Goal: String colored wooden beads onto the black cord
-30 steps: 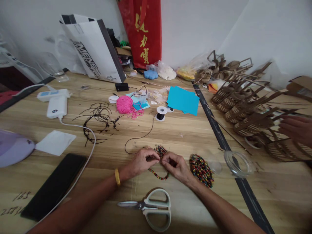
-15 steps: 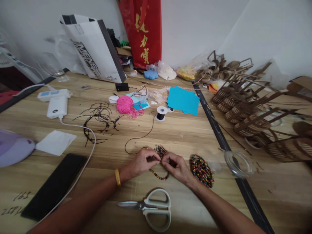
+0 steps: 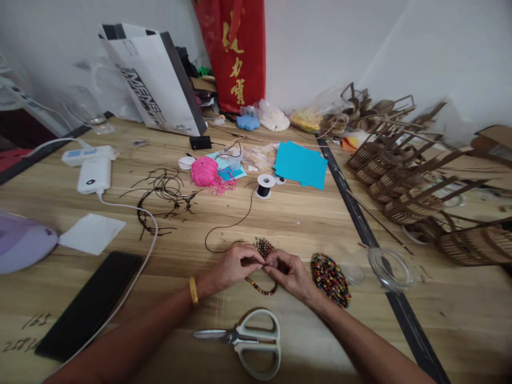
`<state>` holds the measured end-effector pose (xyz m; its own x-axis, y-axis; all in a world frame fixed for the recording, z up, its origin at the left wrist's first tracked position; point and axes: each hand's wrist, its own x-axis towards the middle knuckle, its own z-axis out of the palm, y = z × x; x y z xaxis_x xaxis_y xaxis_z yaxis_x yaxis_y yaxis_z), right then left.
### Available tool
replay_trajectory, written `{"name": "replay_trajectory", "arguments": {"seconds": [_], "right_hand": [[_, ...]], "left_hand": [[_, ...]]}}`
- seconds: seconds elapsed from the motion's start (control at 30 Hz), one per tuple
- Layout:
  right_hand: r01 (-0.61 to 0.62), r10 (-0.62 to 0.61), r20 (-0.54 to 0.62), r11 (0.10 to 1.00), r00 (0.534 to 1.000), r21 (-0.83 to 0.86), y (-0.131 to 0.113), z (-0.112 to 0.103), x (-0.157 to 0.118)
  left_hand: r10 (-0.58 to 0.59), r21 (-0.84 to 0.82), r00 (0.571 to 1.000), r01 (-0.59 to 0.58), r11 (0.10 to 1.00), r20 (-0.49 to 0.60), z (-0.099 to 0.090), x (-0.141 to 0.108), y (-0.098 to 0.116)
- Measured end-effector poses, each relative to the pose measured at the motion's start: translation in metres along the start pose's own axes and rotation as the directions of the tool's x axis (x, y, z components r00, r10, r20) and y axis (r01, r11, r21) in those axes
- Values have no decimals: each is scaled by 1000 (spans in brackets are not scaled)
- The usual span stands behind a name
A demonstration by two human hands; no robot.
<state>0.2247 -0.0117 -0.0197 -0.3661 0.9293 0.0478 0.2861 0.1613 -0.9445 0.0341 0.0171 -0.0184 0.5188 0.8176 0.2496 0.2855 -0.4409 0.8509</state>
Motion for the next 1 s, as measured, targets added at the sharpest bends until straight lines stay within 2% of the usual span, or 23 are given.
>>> {"name": "replay_trajectory", "arguments": {"seconds": [0.1, 0.33, 0.47, 0.73, 1.0], "right_hand": [[-17, 17, 1, 1000, 1000, 21, 1, 1, 0], [-9, 9, 9, 1000, 1000, 26, 1, 1, 0], [-11, 11, 3, 1000, 1000, 16, -1, 0, 0], [24, -24, 4, 1000, 1000, -13, -1, -1, -1], [27, -26, 19, 999, 999, -37, 0, -2, 0]], "left_hand": [[25, -3, 1000, -25, 1000, 9, 0, 0, 1], [-84, -6, 996, 84, 996, 18, -1, -2, 2], [-101, -4, 995, 101, 995, 17, -1, -1, 3], [-80, 9, 997, 79, 997, 10, -1, -1, 3], [-4, -17, 1000, 4, 1000, -22, 0, -1, 0]]}}
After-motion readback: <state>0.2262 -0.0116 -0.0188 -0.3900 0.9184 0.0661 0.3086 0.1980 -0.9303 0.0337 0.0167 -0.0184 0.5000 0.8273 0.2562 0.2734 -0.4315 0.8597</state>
